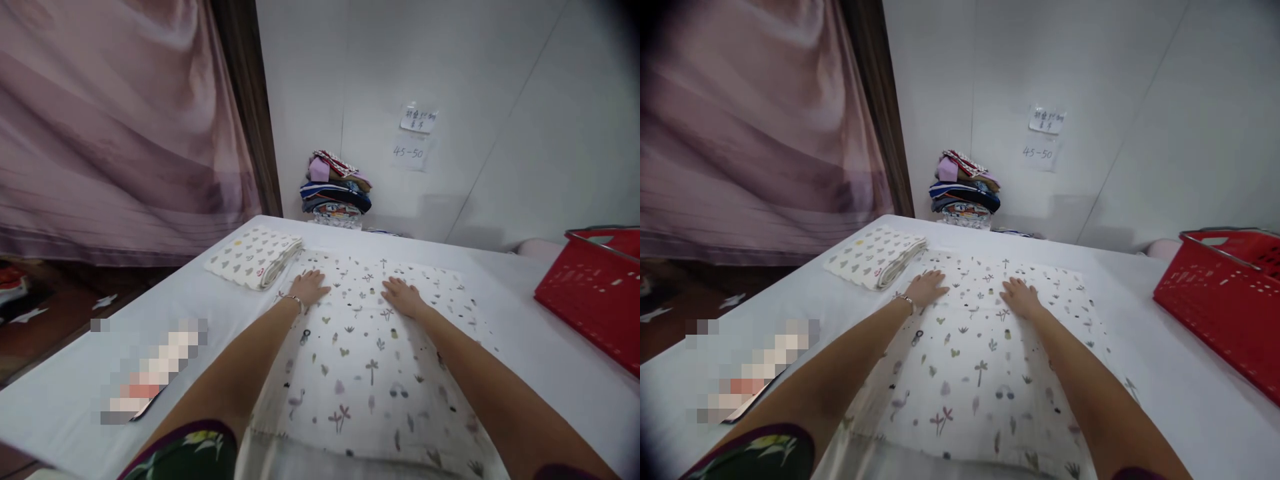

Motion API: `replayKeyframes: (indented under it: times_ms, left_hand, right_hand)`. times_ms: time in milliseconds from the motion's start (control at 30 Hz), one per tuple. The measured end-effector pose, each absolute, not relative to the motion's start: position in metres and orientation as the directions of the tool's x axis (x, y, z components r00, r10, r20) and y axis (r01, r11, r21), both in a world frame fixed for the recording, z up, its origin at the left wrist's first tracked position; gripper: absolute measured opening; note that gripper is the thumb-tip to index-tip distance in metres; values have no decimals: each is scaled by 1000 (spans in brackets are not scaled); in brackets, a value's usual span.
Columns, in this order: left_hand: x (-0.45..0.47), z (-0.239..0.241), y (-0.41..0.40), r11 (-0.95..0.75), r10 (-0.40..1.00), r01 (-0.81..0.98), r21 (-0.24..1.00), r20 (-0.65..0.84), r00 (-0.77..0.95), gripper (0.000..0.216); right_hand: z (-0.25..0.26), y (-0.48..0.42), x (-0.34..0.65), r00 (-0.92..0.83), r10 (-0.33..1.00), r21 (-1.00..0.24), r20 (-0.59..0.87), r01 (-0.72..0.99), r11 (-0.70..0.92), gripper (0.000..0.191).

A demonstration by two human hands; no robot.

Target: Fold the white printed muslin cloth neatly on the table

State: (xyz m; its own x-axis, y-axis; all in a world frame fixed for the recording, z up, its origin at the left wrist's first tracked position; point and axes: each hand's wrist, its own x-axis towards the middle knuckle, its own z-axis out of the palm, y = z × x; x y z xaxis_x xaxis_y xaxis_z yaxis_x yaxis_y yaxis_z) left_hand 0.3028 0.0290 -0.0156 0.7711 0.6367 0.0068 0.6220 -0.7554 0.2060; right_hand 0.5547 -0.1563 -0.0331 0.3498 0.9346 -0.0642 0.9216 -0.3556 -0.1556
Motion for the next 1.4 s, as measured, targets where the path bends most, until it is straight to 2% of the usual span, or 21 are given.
replayKeyframes:
  times_ms: [133,300,433,833,1033,1167,1400]
  left_hand:
    - [304,-27,41,-739,649,640,213,-31,760,64]
    - [316,-24,47,-713,670,675,192,-98,736,70]
    - [325,-24,55,-712,690,685,154,-29,724,68]
    - [352,-39,104,-684,717,713,153,-39,696,84]
    - [352,-39,110,-677,724,716,169,-15,689,77]
    - [338,-36,115,-691,718,706,152,36,695,72]
    - [336,-38,130,-617,781,773,145,-2,624,71]
  right_hand:
    - [-41,-156,569,339,941,-144,-9,931,-337,58]
    - [-41,-145,582,415,904,-133,-104,895,-426,63]
    - [-39,-135,590,439,892,-117,-108,885,-450,63]
    - [-47,-105,629,499,864,-108,-71,857,-504,65]
    - [-44,-106,641,505,861,-116,-55,853,-508,63]
    - [-46,-132,662,608,794,-52,-6,793,-607,62]
    - [-46,-139,694,661,743,-83,-105,739,-669,62]
